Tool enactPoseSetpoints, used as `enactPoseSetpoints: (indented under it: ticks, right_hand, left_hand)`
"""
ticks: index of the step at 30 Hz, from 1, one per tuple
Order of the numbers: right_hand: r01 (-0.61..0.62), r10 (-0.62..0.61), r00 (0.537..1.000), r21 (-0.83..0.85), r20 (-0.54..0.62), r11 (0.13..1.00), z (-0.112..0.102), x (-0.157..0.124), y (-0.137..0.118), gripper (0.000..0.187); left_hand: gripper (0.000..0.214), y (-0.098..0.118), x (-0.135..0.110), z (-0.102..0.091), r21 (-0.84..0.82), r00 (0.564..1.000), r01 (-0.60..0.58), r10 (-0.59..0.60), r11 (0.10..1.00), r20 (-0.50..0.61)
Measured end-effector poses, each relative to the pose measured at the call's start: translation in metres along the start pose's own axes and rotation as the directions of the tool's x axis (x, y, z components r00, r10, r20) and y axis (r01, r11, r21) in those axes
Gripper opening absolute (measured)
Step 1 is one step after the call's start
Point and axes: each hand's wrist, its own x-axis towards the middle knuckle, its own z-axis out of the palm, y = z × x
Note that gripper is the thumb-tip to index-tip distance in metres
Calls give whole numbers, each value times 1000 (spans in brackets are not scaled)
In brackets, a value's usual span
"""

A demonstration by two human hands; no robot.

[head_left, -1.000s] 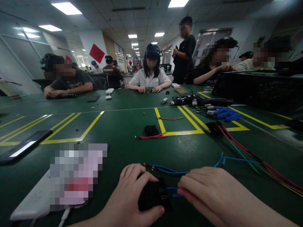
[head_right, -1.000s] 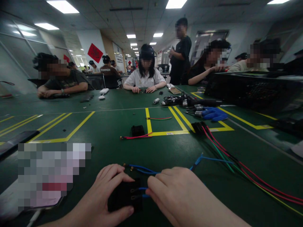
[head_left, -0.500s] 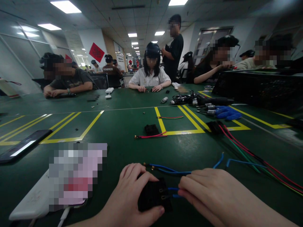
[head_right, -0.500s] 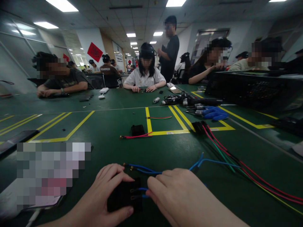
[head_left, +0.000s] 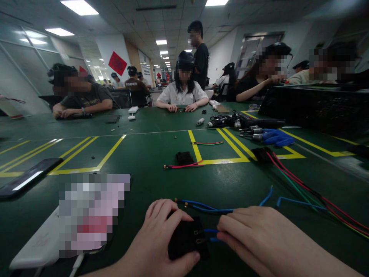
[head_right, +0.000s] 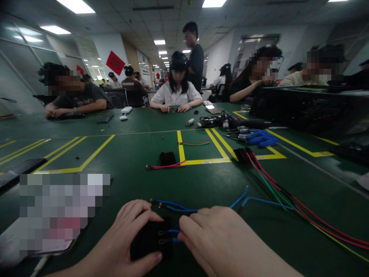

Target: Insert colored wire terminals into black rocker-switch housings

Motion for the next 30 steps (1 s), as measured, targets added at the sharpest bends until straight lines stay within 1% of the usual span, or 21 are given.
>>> enactPoseSetpoints:
  ticks: [3, 10, 16, 24, 30]
  right_hand:
    - [-1, 1, 1000, -8, 1, 1000, -1, 0, 1, 15]
    - [4, -4, 1000, 19, -2, 1000, 1, -1, 2, 16]
    - [-10, 9, 1000, 23, 7, 1000, 1, -2, 0, 16]
    - [-8, 8, 1000, 28, 2, 1000, 1, -1, 2, 15]
    - [-14, 14, 1000, 23, 6, 1000, 3, -1, 2, 15]
  left_hand:
    - [44, -1, 1, 1, -1, 1000, -13, 13, 1000, -1]
    - [44, 3, 2, -3, -2, 1000, 21, -21, 1000, 13]
    - [44, 0, -1, 0, -4, 1000, 1, -1, 1000, 5]
    - [43, 2, 2, -1, 1, 1000, 16, -16, 1000, 10]
    - [46, 0, 2, 1, -1, 1000, 1, -1, 1000, 10]
